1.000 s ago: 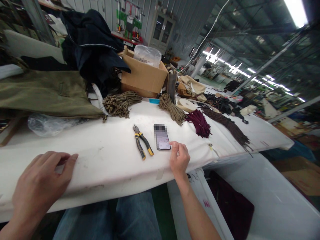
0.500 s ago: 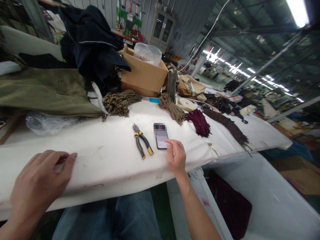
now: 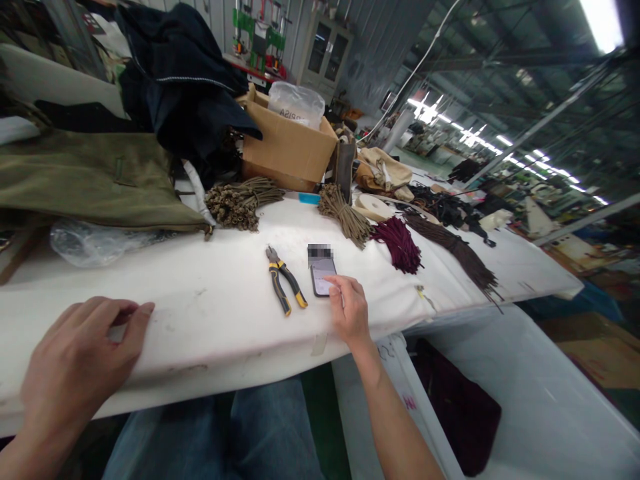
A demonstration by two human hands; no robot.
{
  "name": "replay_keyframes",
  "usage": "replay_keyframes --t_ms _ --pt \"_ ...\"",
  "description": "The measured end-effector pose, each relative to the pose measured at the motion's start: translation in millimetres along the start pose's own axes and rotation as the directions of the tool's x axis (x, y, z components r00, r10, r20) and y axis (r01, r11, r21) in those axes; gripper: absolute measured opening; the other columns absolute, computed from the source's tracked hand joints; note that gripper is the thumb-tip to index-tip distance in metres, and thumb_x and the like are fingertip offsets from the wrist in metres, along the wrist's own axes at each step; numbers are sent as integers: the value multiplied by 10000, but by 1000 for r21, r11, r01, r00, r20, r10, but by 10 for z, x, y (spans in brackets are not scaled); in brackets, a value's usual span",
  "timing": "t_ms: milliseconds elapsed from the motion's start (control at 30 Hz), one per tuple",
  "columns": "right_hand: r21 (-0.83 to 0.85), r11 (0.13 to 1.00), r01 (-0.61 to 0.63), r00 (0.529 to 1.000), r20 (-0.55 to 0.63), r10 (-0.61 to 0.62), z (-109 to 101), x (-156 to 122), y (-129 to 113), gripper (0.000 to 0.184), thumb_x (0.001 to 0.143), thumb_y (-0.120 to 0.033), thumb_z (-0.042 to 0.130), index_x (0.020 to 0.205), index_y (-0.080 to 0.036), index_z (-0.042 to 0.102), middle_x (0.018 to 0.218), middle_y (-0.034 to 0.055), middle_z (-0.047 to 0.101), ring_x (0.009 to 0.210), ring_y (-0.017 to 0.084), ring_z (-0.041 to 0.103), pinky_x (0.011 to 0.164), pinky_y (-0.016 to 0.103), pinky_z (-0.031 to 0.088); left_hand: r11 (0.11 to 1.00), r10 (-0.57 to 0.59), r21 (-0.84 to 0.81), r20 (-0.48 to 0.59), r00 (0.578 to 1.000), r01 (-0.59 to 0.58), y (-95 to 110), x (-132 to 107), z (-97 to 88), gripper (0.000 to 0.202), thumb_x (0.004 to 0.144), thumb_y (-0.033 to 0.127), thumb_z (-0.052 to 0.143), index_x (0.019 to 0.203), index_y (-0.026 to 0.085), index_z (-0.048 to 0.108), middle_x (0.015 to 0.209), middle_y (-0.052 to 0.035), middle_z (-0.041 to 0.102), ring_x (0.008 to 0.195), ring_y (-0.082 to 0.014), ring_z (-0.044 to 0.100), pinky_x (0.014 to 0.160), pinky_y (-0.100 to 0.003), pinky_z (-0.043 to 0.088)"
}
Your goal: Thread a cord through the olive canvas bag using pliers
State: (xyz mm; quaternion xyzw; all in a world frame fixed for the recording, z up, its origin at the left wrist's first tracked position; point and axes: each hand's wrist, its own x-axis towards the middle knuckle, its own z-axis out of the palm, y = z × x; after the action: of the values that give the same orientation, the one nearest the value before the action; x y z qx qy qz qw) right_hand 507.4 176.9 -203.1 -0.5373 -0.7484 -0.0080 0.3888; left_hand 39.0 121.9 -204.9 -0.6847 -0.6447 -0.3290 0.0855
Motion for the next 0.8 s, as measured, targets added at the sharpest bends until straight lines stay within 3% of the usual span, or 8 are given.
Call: replay_keyframes --t_ms 100,800 --pt "-2 1000 7 1000 4 -7 5 2 4 320 1229 -353 478 1365 -243 746 1304 110 817 1240 305 726 1116 507 563 994 33 107 -9 999 -32 5 8 -4 162 1128 391 662 1043 256 635 993 -92 733 982 -348 690 859 -436 487" --pt "-18 999 35 999 9 -35 18 8 20 314 1216 -344 500 1357 -252 765 1276 108 828 1219 310 729 1090 512 574 996 32 85 -12 999 -31 27 7 -20 180 1131 404 654 1038 250 645 990 -100 741 976 -353 691 860 -448 495"
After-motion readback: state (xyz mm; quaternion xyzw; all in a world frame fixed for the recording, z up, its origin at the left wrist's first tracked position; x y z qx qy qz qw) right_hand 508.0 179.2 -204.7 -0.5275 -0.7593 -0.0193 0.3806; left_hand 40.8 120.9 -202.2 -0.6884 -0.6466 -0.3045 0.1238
